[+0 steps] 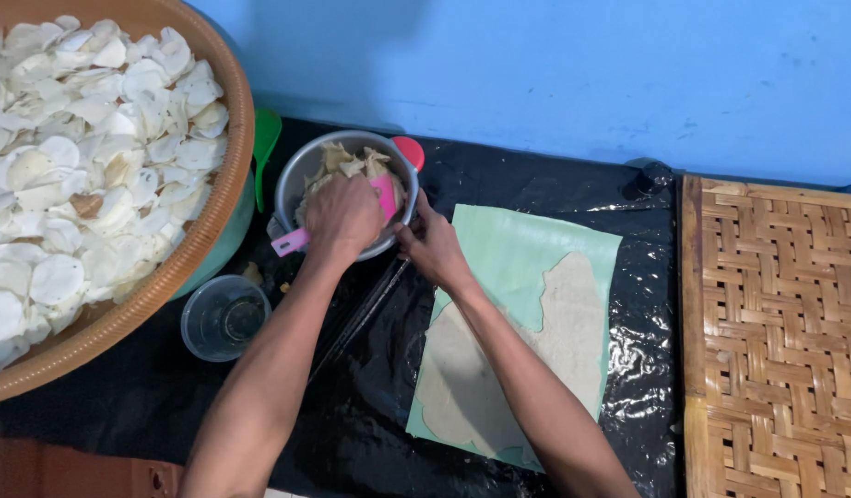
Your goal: Spread and flatten dough onto a green mat using a spatula and rolling pin.
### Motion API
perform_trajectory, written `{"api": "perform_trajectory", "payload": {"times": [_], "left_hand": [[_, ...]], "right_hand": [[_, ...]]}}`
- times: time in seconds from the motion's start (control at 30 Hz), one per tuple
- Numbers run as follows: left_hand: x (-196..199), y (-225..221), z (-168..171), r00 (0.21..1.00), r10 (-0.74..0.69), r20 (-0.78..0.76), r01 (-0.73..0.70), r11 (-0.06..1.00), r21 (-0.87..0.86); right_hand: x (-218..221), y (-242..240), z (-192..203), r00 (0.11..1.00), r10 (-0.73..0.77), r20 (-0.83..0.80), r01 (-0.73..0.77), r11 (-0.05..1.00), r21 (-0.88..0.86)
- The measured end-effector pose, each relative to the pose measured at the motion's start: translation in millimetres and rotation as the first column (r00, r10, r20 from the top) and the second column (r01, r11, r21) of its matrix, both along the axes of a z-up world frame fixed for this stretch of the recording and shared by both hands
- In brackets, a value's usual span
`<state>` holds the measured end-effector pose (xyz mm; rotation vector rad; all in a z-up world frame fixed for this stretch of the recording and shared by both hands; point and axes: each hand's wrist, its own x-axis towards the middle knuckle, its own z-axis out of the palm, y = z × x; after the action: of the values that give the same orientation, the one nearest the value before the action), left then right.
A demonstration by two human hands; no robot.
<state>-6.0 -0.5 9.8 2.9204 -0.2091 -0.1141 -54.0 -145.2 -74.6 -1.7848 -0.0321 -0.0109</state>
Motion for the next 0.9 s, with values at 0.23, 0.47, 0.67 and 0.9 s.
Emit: {"api": "perform_trajectory", "payload": {"times": [0.23, 0.47, 0.67, 0.9], "left_hand": [[-20.4, 8.2, -1.3, 0.999, 0.032, 0.002, -0.032, 0.996, -0.087], [-39.8, 27.9, -1.1, 0.999, 0.034, 0.002, -0.032, 0.957, -0.287], [-40.7, 36.0, -16.8, 0.996, 0.022, 0.085, 0.001, 0.963, -0.269], [-52.3, 36.1, -9.9, 0.99, 0.122, 0.071, -0.09, 0.931, -0.353]], "right_hand": [[4.8, -1.6, -3.3, 0.998, 0.012, -0.056, -0.009, 0.998, 0.059], [6.9, -3.4, -18.0, 0.997, 0.053, -0.054, -0.044, 0.986, 0.162], [7.1, -5.3, -17.3, 0.996, 0.054, -0.068, -0.04, 0.98, 0.192], [-1.0, -4.6, -6.6, 0.993, 0.013, -0.12, 0.001, 0.993, 0.118]]}}
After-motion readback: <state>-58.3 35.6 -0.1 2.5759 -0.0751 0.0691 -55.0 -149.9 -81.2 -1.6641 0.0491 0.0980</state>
